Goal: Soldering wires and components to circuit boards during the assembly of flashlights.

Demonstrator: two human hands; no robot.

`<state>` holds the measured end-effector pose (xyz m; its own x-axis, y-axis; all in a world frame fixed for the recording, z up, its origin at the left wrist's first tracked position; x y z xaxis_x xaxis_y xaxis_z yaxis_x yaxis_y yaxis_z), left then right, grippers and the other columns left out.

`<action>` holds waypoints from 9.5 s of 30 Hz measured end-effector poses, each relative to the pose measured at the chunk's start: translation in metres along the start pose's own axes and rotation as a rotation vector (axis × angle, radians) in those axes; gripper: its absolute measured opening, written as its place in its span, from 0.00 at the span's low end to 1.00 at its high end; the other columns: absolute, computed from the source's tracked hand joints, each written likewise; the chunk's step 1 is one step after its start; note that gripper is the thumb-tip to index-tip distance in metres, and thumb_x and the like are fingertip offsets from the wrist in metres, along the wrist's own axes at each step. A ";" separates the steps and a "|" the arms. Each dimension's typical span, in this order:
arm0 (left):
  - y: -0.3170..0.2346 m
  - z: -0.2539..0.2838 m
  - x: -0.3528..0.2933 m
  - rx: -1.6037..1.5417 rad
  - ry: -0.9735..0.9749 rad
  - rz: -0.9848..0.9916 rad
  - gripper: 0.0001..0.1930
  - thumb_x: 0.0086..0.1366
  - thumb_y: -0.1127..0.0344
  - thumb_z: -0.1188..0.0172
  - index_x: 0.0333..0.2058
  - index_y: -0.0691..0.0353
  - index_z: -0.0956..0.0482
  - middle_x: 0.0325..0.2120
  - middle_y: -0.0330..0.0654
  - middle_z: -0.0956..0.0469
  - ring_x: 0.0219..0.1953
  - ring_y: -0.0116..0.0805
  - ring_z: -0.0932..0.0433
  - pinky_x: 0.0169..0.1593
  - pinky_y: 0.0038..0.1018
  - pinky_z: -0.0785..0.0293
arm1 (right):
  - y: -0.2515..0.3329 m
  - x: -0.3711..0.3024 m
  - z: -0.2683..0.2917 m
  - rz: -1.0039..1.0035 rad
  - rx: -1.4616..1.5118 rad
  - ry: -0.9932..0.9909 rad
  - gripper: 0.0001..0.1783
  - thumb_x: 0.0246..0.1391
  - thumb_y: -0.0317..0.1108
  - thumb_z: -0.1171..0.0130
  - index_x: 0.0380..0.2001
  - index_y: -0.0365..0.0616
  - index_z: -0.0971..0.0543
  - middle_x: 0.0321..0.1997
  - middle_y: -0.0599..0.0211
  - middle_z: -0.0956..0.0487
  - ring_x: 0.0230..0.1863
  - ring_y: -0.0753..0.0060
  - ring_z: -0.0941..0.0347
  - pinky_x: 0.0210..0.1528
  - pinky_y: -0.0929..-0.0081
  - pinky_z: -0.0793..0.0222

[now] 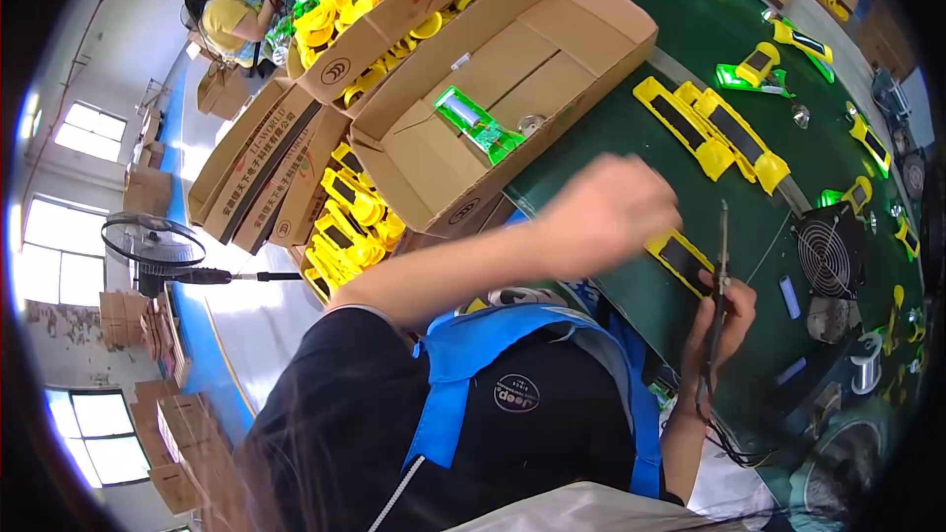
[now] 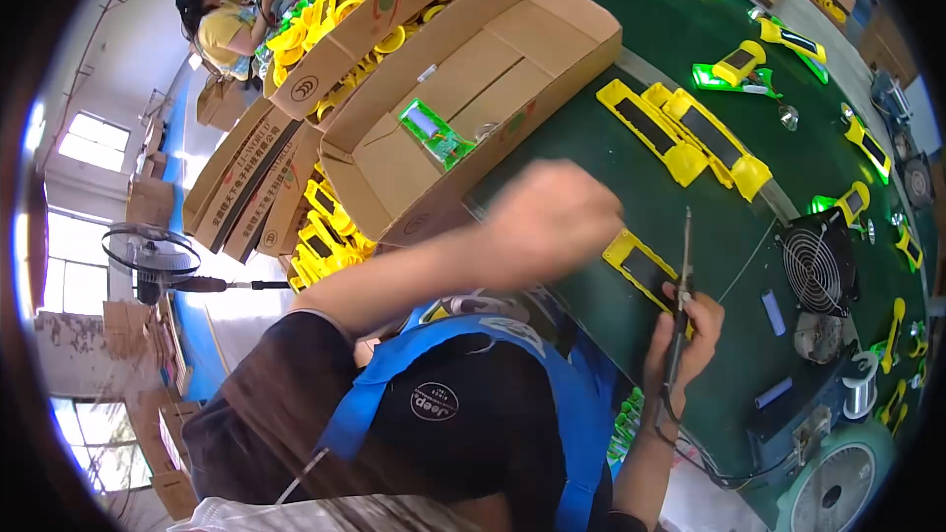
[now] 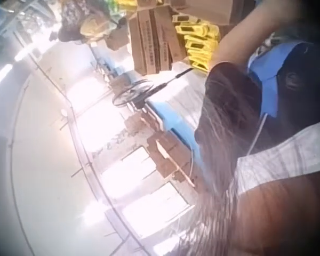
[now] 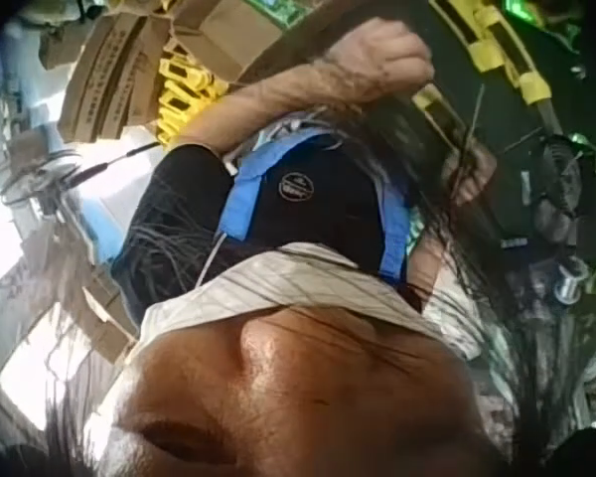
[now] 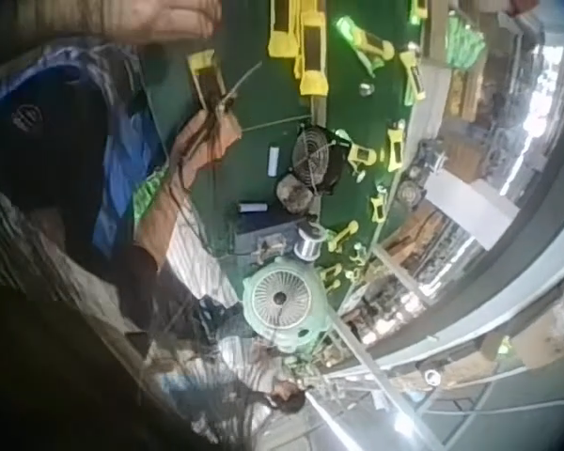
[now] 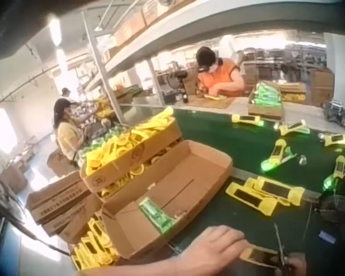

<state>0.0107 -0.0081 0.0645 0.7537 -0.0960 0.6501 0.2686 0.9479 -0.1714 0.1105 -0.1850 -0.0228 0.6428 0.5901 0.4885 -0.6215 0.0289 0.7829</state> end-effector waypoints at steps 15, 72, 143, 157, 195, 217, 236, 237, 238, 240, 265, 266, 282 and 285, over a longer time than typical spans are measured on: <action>0.187 0.081 -0.111 0.110 0.468 0.288 0.22 0.51 0.69 0.33 0.46 0.57 0.26 0.42 0.43 0.23 0.49 0.44 0.27 0.55 0.39 0.35 | -0.013 0.019 0.024 -0.058 0.033 -0.191 0.18 0.63 0.36 0.49 0.51 0.40 0.37 0.47 0.55 0.27 0.47 0.60 0.24 0.57 0.62 0.36; -0.027 -0.114 0.021 -0.332 0.604 0.167 0.04 0.49 0.80 0.42 0.24 0.70 0.27 0.32 0.49 0.30 0.39 0.46 0.29 0.42 0.37 0.28 | -0.013 -0.064 0.056 -0.503 0.253 -0.231 0.12 0.55 0.38 0.40 0.33 0.41 0.30 0.20 0.68 0.21 0.27 0.80 0.23 0.70 0.43 0.56; -0.056 -0.118 0.038 -0.582 0.462 -0.106 0.09 0.50 0.74 0.36 0.31 0.60 0.25 0.30 0.41 0.25 0.33 0.42 0.27 0.38 0.34 0.29 | -0.055 0.025 0.033 -0.181 0.255 -0.102 0.16 0.55 0.22 0.41 0.45 0.39 0.32 0.40 0.62 0.29 0.39 0.70 0.21 0.40 0.76 0.24; -0.001 -0.129 0.040 -0.292 0.609 -0.061 0.04 0.54 0.71 0.38 0.26 0.59 0.25 0.33 0.39 0.30 0.40 0.36 0.31 0.44 0.32 0.36 | -0.065 -0.019 0.079 -0.706 0.600 -0.157 0.12 0.55 0.34 0.42 0.36 0.36 0.29 0.24 0.61 0.23 0.25 0.76 0.26 0.29 0.80 0.29; -0.011 -0.142 0.040 -0.141 0.650 -0.209 0.01 0.54 0.70 0.39 0.25 0.58 0.20 0.28 0.35 0.30 0.38 0.29 0.31 0.46 0.31 0.40 | -0.061 -0.026 0.086 -0.692 0.462 -0.147 0.17 0.56 0.37 0.40 0.39 0.34 0.30 0.24 0.56 0.22 0.25 0.67 0.23 0.35 0.70 0.25; -0.011 -0.142 0.042 -0.148 0.661 -0.214 0.01 0.53 0.70 0.38 0.24 0.57 0.21 0.29 0.34 0.30 0.39 0.29 0.31 0.47 0.32 0.41 | -0.058 -0.008 0.067 -0.806 0.431 0.038 0.11 0.54 0.30 0.40 0.34 0.33 0.27 0.24 0.63 0.23 0.23 0.78 0.24 0.27 0.81 0.26; -0.013 -0.147 0.045 -0.138 0.738 -0.203 0.01 0.51 0.71 0.38 0.25 0.57 0.21 0.30 0.35 0.29 0.40 0.30 0.30 0.50 0.34 0.41 | -0.049 -0.035 0.066 -0.392 0.398 -0.521 0.25 0.60 0.48 0.45 0.47 0.40 0.39 0.34 0.54 0.25 0.26 0.65 0.24 0.31 0.74 0.27; -0.014 -0.147 0.046 -0.139 0.743 -0.211 0.01 0.51 0.71 0.38 0.25 0.57 0.21 0.30 0.35 0.29 0.40 0.30 0.30 0.50 0.34 0.41 | -0.048 -0.033 0.066 -0.409 0.347 -0.532 0.26 0.60 0.50 0.46 0.47 0.41 0.39 0.33 0.57 0.25 0.25 0.69 0.25 0.28 0.77 0.30; -0.014 -0.147 0.046 -0.130 0.747 -0.211 0.02 0.51 0.71 0.37 0.24 0.57 0.21 0.30 0.35 0.29 0.40 0.30 0.30 0.50 0.34 0.41 | -0.048 -0.034 0.067 -0.411 0.351 -0.538 0.26 0.60 0.50 0.46 0.47 0.41 0.39 0.33 0.57 0.25 0.25 0.69 0.25 0.28 0.77 0.30; -0.015 -0.148 0.046 -0.120 0.755 -0.215 0.02 0.51 0.71 0.37 0.24 0.57 0.22 0.30 0.35 0.29 0.40 0.30 0.30 0.50 0.34 0.41 | -0.049 -0.035 0.067 -0.439 0.416 -0.542 0.26 0.60 0.51 0.47 0.47 0.41 0.39 0.33 0.59 0.26 0.24 0.72 0.26 0.26 0.80 0.33; -0.003 -0.148 0.056 -0.261 0.703 0.099 0.10 0.54 0.73 0.38 0.35 0.64 0.27 0.35 0.45 0.25 0.37 0.45 0.24 0.42 0.35 0.27 | -0.051 -0.031 0.062 -0.496 0.414 -0.476 0.16 0.64 0.41 0.52 0.48 0.42 0.36 0.34 0.61 0.26 0.24 0.76 0.30 0.26 0.82 0.40; -0.002 -0.137 0.063 -0.337 0.571 0.076 0.08 0.55 0.75 0.39 0.35 0.65 0.26 0.35 0.45 0.25 0.36 0.44 0.23 0.41 0.33 0.27 | -0.051 -0.031 0.063 -0.495 0.417 -0.477 0.16 0.64 0.41 0.52 0.48 0.42 0.36 0.34 0.61 0.26 0.24 0.76 0.30 0.26 0.82 0.40; 0.008 -0.151 0.048 -0.277 0.682 0.130 0.14 0.54 0.74 0.36 0.40 0.58 0.25 0.33 0.43 0.24 0.22 0.38 0.28 0.29 0.29 0.29 | -0.031 -0.034 0.069 -0.232 0.370 -0.518 0.21 0.63 0.45 0.48 0.47 0.41 0.40 0.34 0.56 0.27 0.27 0.70 0.25 0.30 0.76 0.31; -0.011 -0.109 0.054 -0.141 0.331 -0.113 0.14 0.49 0.75 0.37 0.37 0.59 0.26 0.33 0.43 0.25 0.26 0.40 0.24 0.30 0.29 0.26 | -0.013 -0.042 0.087 -0.118 0.279 -0.606 0.25 0.62 0.50 0.48 0.49 0.46 0.43 0.39 0.51 0.32 0.27 0.66 0.24 0.28 0.75 0.29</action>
<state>0.1137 -0.0570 0.0202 0.8613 -0.3126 0.4006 0.4238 0.8769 -0.2269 0.1308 -0.2804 -0.0196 0.8875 0.0370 0.4593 -0.4447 -0.1921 0.8748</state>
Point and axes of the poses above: each hand's wrist, its own x-axis towards the middle knuckle, its own z-axis out of the back of the hand, y = z × x, the point moved 8 cm from there along x, towards the middle knuckle
